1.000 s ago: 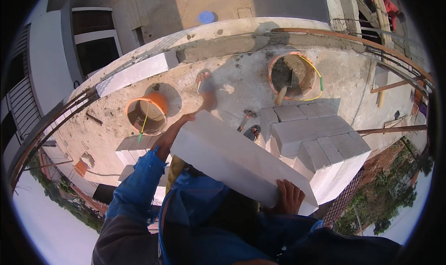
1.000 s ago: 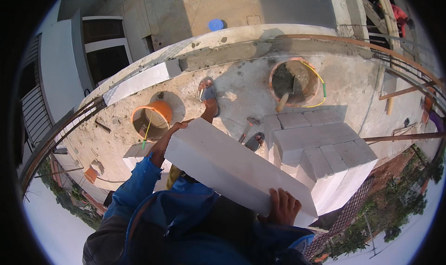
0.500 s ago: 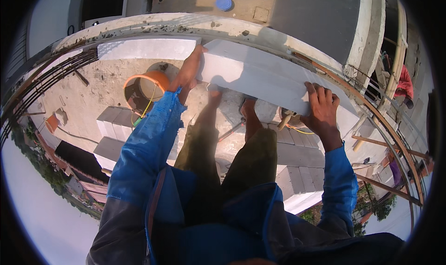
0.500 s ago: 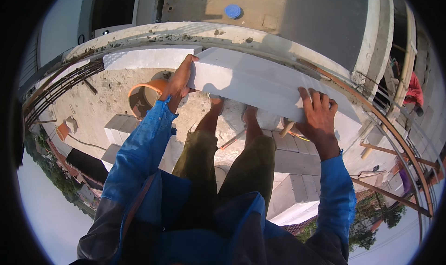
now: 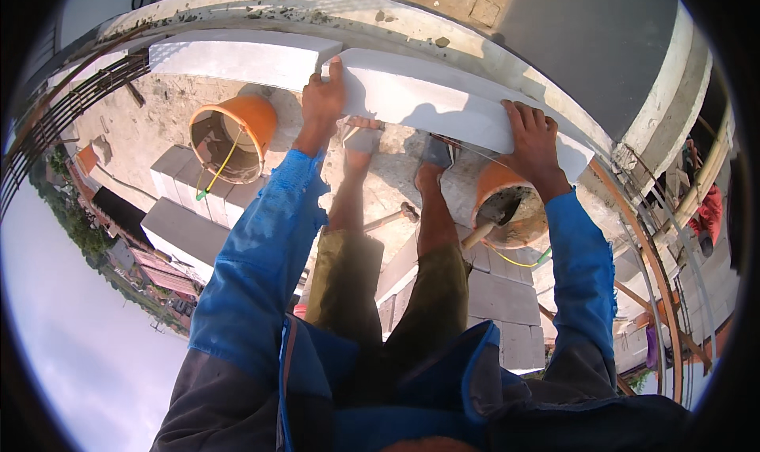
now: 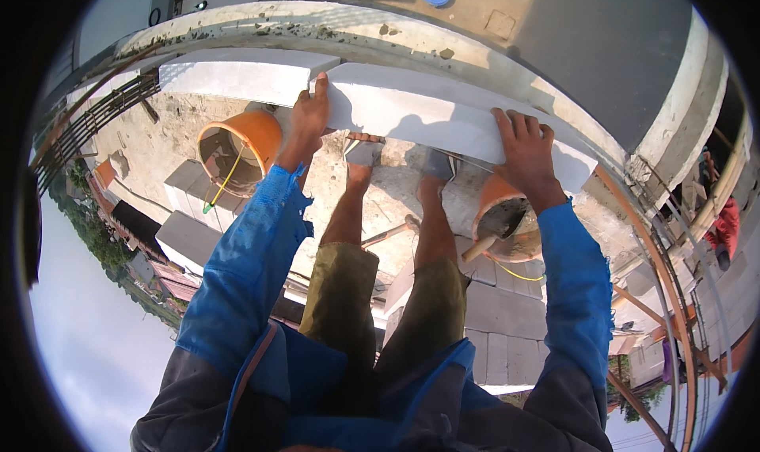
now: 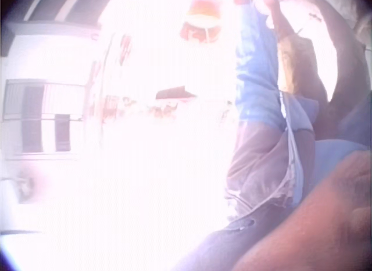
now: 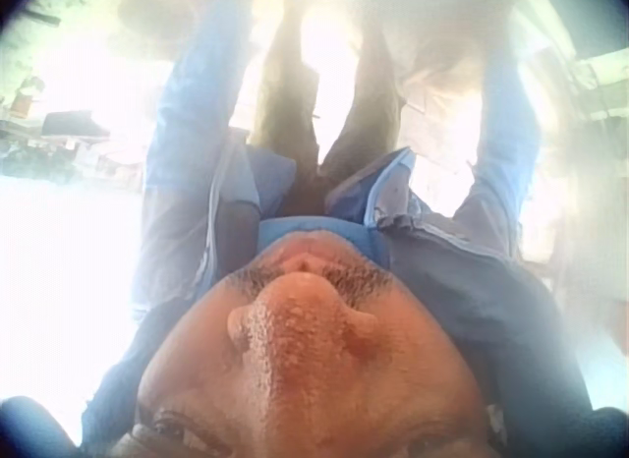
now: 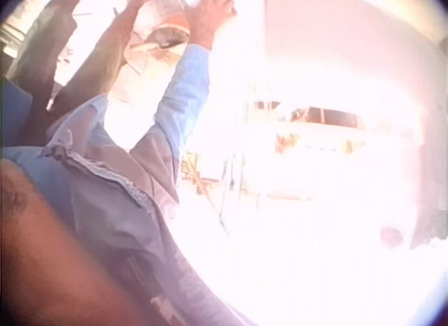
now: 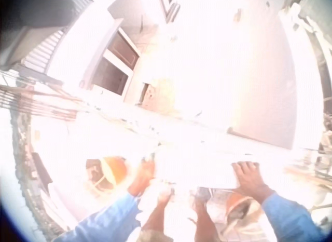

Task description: The person scoops mortar from a bucket with a trowel, spreads it on a white rectangular tile, places the tile onto a concrete ledge, and taps it with a hammer to secure it. The person repeats this process for multiple tiles along the ledge.

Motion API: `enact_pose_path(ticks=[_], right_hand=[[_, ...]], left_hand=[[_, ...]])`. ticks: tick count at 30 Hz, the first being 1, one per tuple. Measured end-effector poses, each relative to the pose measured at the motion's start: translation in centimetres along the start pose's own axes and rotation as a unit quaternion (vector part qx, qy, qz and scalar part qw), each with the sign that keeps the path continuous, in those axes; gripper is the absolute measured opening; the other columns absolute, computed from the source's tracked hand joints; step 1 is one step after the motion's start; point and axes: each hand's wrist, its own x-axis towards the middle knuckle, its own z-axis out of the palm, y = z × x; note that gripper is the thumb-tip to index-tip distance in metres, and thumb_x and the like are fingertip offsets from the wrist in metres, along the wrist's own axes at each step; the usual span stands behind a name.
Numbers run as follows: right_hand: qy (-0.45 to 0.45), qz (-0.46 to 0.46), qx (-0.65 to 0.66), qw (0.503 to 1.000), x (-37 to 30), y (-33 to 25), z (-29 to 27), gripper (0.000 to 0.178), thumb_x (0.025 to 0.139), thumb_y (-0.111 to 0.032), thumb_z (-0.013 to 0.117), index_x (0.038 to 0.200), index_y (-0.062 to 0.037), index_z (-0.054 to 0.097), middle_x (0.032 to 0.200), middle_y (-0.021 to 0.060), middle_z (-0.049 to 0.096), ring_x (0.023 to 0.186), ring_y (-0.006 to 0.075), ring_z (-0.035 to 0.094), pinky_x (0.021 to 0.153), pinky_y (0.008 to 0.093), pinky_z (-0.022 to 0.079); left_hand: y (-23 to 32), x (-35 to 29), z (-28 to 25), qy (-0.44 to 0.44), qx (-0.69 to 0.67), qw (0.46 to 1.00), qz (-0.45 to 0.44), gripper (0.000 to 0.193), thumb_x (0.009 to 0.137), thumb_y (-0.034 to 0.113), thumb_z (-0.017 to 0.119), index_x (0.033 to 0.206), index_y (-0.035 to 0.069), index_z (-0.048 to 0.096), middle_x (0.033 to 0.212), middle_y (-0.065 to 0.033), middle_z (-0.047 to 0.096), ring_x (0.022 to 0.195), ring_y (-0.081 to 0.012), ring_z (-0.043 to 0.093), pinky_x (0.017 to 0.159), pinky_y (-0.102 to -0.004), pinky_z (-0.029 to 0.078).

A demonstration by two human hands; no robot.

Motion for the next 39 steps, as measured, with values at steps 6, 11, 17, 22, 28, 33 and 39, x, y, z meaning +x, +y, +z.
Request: enact_pose_path(ticks=[6,11,17,22,28,33,39], right_hand=[[0.004,-0.001,0.021,1.0,0.8,-0.3,3.4,0.118,0.058,-0.022,0.097,0.162,-0.0196,0.041,0.15,0.0083,0.053,0.137,0.0308,0.05,0.114,0.0595,0.036],[0.001,0.001,0.033,0.999,1.4,-0.9,5.3,0.117,0.059,-0.023,0.096,0.162,-0.0196,0.04,0.15,0.0086,0.052,0.137,0.0303,0.049,0.113,0.0595,0.036],[0.006,0.015,0.03,0.999,2.0,-1.6,6.8,0.116,0.06,-0.024,0.096,0.162,-0.0198,0.041,0.151,0.0085,0.051,0.138,0.0303,0.049,0.114,0.0585,0.035],[0.022,0.012,0.018,1.0,2.1,-1.7,7.5,0.117,0.059,-0.033,0.097,0.162,-0.0216,0.042,0.149,0.0072,0.055,0.137,0.0291,0.051,0.111,0.06,0.038],[0.013,0.016,0.034,0.999,2.3,-2.1,6.9,0.118,0.059,-0.025,0.097,0.162,-0.0209,0.04,0.151,0.0078,0.053,0.139,0.0302,0.049,0.113,0.0587,0.036],[0.012,0.013,0.046,0.999,2.7,-2.5,7.1,0.117,0.06,-0.023,0.097,0.162,-0.0202,0.04,0.151,0.0074,0.052,0.139,0.0304,0.049,0.115,0.0584,0.035],[-0.004,0.036,0.04,0.999,2.5,-2.8,6.4,0.116,0.061,-0.022,0.097,0.162,-0.0206,0.04,0.151,0.0073,0.052,0.139,0.0308,0.049,0.116,0.0585,0.035]], left_hand=[[0.1,1.0,0.2,-0.002,0.205,0.978,0.032,0.107,0.099,0.081,0.046,0.146,-0.015,0.054,0.136,-0.0381,0.067,0.134,-0.0474,0.063,0.12,-0.0477,0.04],[-0.4,1.4,1.2,0.062,0.23,0.971,0.023,0.106,0.092,0.083,0.059,0.145,-0.008,0.057,0.143,-0.0292,0.064,0.137,-0.0429,0.06,0.115,-0.06,0.04],[-1.2,1.9,1.8,0.103,0.248,0.96,0.079,0.107,0.086,0.081,0.071,0.137,-0.013,0.062,0.134,-0.0331,0.067,0.129,-0.0466,0.065,0.111,-0.0549,0.05],[-0.9,1.5,1.4,0.099,0.238,0.964,0.068,0.103,0.084,0.079,0.075,0.14,-0.007,0.063,0.136,-0.029,0.068,0.131,-0.0429,0.064,0.107,-0.0604,0.049],[-0.9,0.5,0.9,0.107,0.218,0.967,0.071,0.096,0.084,0.071,0.08,0.14,-0.004,0.063,0.136,-0.0257,0.068,0.132,-0.0414,0.064,0.106,-0.0573,0.049],[-1.8,0.9,0.1,0.093,0.171,0.975,0.107,0.083,0.085,0.056,0.085,0.138,-0.005,0.064,0.133,-0.0245,0.064,0.125,-0.0405,0.064,0.103,-0.0513,0.052],[-1.7,-3.0,-1.2,0.068,0.12,0.944,0.3,0.065,0.086,0.031,0.087,0.137,-0.002,0.065,0.135,-0.0255,0.059,0.125,-0.0415,0.059,0.106,-0.0487,0.05]])
